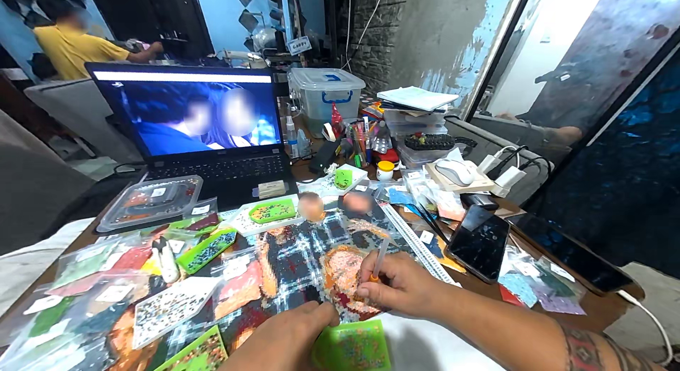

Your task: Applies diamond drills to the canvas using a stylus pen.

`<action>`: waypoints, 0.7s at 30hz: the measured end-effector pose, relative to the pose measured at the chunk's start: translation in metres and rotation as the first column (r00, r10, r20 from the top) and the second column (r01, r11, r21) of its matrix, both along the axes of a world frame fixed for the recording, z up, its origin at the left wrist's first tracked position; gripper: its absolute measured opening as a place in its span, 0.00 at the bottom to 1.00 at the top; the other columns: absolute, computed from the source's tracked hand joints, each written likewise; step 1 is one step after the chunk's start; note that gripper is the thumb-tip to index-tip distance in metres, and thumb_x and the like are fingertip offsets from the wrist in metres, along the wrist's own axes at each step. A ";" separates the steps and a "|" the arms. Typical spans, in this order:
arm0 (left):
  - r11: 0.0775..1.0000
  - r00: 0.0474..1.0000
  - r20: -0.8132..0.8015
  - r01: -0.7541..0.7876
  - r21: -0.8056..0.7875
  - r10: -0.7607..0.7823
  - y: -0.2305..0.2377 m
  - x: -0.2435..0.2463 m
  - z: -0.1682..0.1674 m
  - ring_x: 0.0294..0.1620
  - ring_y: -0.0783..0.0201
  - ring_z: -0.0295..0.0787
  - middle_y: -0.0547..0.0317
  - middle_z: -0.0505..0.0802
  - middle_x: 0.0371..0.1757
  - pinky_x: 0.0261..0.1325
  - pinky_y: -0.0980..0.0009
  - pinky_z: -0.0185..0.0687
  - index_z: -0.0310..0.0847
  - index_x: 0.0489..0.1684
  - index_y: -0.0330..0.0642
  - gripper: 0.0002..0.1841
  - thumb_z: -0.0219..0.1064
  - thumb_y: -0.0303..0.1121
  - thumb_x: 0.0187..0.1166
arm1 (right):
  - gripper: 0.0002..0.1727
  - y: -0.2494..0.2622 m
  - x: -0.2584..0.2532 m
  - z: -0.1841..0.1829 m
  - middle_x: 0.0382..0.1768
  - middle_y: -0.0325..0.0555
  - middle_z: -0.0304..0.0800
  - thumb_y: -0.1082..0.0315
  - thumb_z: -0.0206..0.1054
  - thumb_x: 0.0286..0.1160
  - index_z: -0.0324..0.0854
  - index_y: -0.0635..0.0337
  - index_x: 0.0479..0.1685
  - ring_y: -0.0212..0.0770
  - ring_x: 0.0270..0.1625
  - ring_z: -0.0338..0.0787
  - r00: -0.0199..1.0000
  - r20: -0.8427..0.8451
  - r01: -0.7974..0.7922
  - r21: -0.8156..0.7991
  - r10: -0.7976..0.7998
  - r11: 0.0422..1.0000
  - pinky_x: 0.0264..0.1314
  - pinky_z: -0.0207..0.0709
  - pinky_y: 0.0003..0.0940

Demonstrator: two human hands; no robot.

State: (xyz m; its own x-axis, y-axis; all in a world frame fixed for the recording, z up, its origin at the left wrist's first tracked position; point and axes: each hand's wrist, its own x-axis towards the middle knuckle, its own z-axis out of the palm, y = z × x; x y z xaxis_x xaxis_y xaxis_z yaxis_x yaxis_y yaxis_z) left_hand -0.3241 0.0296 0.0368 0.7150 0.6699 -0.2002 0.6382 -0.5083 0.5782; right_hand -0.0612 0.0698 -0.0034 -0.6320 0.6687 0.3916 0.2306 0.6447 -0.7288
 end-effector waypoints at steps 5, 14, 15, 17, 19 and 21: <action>1.000 1.000 0.000 0.004 -0.004 -0.004 0.000 0.000 0.001 0.46 0.43 0.89 0.39 0.90 0.49 0.50 0.44 0.84 0.83 0.61 0.35 0.25 0.80 0.40 0.70 | 0.16 0.001 0.000 0.000 0.22 0.41 0.77 0.59 0.62 0.88 0.79 0.67 0.42 0.22 0.25 0.73 1.000 0.005 -0.005 0.016 0.005 1.000 0.30 0.67 0.16; 1.000 1.000 0.005 0.006 0.002 -0.006 0.000 0.000 0.001 0.45 0.43 0.89 0.40 0.90 0.47 0.49 0.43 0.84 0.83 0.60 0.35 0.24 0.80 0.40 0.70 | 0.16 -0.001 -0.001 0.001 0.23 0.42 0.78 0.59 0.63 0.87 0.80 0.68 0.43 0.23 0.25 0.75 1.000 0.022 0.001 -0.003 -0.001 1.000 0.30 0.69 0.17; 1.000 1.000 0.007 0.004 -0.001 -0.004 -0.001 0.001 0.001 0.45 0.43 0.89 0.40 0.90 0.48 0.49 0.43 0.84 0.83 0.60 0.35 0.24 0.80 0.40 0.71 | 0.16 -0.001 -0.001 0.002 0.23 0.43 0.79 0.60 0.63 0.87 0.80 0.68 0.43 0.24 0.26 0.76 1.000 0.030 0.000 0.001 0.000 1.000 0.31 0.70 0.18; 1.000 1.000 0.008 -0.005 -0.010 0.005 -0.002 0.002 0.001 0.46 0.42 0.90 0.40 0.90 0.50 0.51 0.42 0.85 0.82 0.60 0.35 0.24 0.80 0.40 0.71 | 0.16 -0.002 -0.002 0.004 0.24 0.44 0.79 0.60 0.62 0.88 0.80 0.68 0.44 0.26 0.26 0.76 0.998 0.054 -0.014 0.018 0.013 1.000 0.31 0.70 0.18; 1.000 1.000 0.005 -0.014 -0.008 0.014 -0.003 0.004 0.001 0.47 0.42 0.91 0.40 0.91 0.50 0.51 0.41 0.85 0.82 0.60 0.35 0.24 0.80 0.41 0.71 | 0.15 -0.002 -0.002 0.005 0.24 0.45 0.79 0.61 0.62 0.88 0.80 0.67 0.44 0.26 0.26 0.77 0.997 0.069 -0.028 0.033 0.025 0.999 0.31 0.70 0.18; 1.000 1.000 -0.011 -0.025 -0.004 0.025 -0.003 0.006 0.002 0.47 0.41 0.91 0.40 0.91 0.49 0.51 0.40 0.85 0.82 0.60 0.34 0.25 0.79 0.42 0.72 | 0.16 -0.002 -0.001 0.004 0.24 0.45 0.79 0.60 0.61 0.88 0.79 0.68 0.44 0.26 0.26 0.76 0.998 0.051 -0.032 0.037 0.030 0.999 0.31 0.70 0.18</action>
State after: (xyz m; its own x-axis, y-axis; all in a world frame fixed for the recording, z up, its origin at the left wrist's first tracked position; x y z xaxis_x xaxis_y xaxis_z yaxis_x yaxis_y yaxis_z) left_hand -0.3180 0.0264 0.0393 0.6958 0.6866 -0.2110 0.6571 -0.4899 0.5728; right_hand -0.0624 0.0677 0.0005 -0.6720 0.6337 0.3833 0.2456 0.6789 -0.6919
